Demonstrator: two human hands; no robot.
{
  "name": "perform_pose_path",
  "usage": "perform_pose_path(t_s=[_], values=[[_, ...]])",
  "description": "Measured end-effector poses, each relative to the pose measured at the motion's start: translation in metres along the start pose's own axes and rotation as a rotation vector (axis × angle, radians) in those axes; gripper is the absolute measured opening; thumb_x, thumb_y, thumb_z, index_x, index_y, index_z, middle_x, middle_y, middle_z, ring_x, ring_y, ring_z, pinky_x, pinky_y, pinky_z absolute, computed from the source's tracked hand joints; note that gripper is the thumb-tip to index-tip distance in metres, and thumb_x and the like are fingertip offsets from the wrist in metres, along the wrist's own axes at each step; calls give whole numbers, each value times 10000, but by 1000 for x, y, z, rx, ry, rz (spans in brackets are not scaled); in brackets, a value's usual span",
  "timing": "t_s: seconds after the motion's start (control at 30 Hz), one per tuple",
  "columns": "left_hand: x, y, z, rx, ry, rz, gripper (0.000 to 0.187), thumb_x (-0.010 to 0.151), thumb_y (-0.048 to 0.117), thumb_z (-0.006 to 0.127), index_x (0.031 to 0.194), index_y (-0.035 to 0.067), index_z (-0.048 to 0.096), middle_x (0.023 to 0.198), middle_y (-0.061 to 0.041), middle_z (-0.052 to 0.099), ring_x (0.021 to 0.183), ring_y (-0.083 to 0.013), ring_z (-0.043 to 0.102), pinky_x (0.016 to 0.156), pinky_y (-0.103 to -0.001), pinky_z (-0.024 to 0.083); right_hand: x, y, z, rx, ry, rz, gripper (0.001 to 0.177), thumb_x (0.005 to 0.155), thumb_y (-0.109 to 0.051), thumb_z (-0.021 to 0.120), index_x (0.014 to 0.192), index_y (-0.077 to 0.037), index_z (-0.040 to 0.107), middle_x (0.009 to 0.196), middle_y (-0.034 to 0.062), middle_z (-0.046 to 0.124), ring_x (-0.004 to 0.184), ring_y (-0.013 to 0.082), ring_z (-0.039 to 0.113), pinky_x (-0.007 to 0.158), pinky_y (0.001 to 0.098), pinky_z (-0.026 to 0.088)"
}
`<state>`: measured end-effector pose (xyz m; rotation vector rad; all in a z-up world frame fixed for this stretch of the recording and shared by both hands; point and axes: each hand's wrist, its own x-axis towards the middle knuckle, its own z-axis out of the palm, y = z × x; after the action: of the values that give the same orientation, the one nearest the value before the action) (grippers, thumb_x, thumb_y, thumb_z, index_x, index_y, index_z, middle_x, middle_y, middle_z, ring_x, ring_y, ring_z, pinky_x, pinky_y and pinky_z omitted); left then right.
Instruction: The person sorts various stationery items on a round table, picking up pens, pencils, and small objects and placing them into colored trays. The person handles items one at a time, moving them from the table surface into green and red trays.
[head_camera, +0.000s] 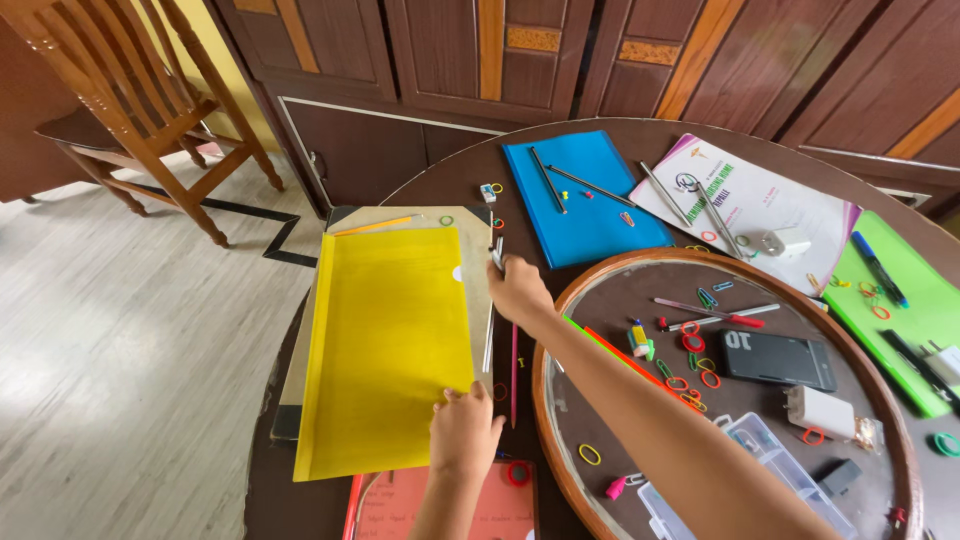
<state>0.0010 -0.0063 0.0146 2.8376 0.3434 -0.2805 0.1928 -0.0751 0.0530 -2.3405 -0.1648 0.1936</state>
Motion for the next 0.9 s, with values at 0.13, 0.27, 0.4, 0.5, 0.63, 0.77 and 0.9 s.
perform_pose_path(t_s=[0.13,0.27,0.4,0.5,0.63,0.77,0.9], values=[[-3,-5,-5,-47,49,71,449,851,349,805,1086,17,614,999,-215,722,1050,-382,696,895,-451,587,-45,-30,-78,170,67,-32,455,1053,-402,545,946,27,655,715,175,627,628,262,587,613,426,455],[-1,-3,-9,-22,87,80,461,829,340,814,1084,11,617,991,-213,717,998,-376,711,832,-444,608,-128,-29,-155,272,112,-140,370,996,-364,606,909,-18,699,642,51,646,561,81,537,528,306,431],[-2,-2,-6,8,49,25,499,852,403,782,1126,21,616,1012,-200,719,1002,-374,714,843,-461,607,-212,-1,-219,299,120,-97,267,974,-284,639,958,-30,719,683,-15,713,540,45,454,482,276,371],[-8,-11,-5,-21,53,13,496,850,425,780,1125,36,642,1010,-197,723,1007,-381,709,873,-465,593,-275,23,-250,280,129,-90,218,938,-212,683,1091,-89,777,692,-7,686,560,32,412,492,262,328],[-24,-3,-4,-202,278,56,573,774,439,832,1164,47,680,1127,-212,699,1030,-402,679,879,-481,563,-343,57,-283,181,154,-1,246,920,-166,714,1131,-107,825,753,52,658,563,83,346,496,294,285],[-91,56,12,-1011,279,11,447,872,402,687,1139,44,716,1091,-133,800,1069,-253,780,932,-406,592,-404,89,-299,49,182,-139,300,916,-90,666,1195,-135,768,868,15,744,574,119,565,532,276,479],[-201,146,28,-1558,-423,-101,454,957,404,602,1145,21,755,1152,-125,794,1110,-246,752,1017,-444,564,-460,136,-310,-59,53,-303,802,606,71,600,1372,-159,657,1145,40,715,682,215,686,612,337,558]])
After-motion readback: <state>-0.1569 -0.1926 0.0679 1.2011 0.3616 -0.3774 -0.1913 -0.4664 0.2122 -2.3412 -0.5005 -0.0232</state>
